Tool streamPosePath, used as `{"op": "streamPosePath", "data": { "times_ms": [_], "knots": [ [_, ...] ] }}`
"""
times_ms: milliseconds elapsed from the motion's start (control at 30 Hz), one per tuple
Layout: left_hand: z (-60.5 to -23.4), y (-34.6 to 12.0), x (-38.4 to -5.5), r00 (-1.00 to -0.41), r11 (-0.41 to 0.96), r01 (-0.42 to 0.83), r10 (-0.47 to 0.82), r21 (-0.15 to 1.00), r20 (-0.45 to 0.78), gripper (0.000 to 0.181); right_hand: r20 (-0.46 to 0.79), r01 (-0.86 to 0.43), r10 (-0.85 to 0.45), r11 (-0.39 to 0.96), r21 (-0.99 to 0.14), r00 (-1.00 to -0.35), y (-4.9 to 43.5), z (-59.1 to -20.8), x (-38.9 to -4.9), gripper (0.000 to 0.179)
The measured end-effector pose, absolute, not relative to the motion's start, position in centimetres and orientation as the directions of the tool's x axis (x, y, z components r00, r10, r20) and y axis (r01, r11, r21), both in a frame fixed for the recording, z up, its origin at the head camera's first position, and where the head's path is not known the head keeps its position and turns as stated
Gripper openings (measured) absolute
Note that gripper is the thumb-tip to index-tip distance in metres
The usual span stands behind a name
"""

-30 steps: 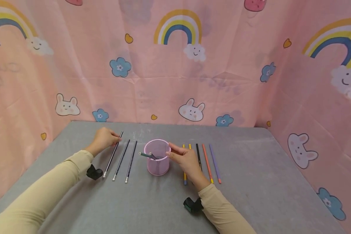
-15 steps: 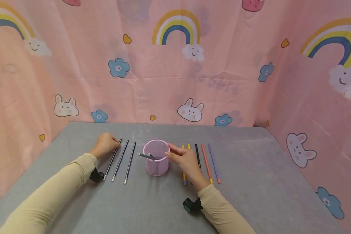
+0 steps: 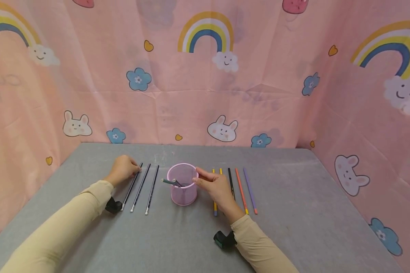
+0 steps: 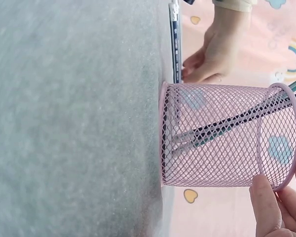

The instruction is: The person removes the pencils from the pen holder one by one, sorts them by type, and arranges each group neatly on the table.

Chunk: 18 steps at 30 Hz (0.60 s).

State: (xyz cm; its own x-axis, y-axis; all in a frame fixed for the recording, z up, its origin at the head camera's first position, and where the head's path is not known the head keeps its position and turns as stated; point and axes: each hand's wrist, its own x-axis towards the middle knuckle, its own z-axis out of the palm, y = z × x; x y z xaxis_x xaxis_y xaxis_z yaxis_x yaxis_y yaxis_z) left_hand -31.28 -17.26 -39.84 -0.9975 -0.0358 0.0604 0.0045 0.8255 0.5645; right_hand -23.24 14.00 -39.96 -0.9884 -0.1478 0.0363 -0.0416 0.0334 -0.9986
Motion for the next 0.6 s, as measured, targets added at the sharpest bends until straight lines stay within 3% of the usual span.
{"op": "streamPosePath", "data": {
  "times_ms": [267, 600],
  "knots": [
    [-37.8, -15.4, -28.6, -0.993, 0.744, 0.056, -0.030, 0.665, 0.118, 0.023, 0.041, -0.047, -0.142, 0.038, -0.998, -0.989, 13.9, -39.9, -23.2, 0.047],
    [-37.0, -12.4, -24.1, -0.958, 0.611, 0.276, 0.116, 0.742, 0.261, 0.017, 0.033, -0.037, -0.134, 0.029, -0.999, -0.990, 13.9, -40.0, -23.4, 0.047]
  ]
}}
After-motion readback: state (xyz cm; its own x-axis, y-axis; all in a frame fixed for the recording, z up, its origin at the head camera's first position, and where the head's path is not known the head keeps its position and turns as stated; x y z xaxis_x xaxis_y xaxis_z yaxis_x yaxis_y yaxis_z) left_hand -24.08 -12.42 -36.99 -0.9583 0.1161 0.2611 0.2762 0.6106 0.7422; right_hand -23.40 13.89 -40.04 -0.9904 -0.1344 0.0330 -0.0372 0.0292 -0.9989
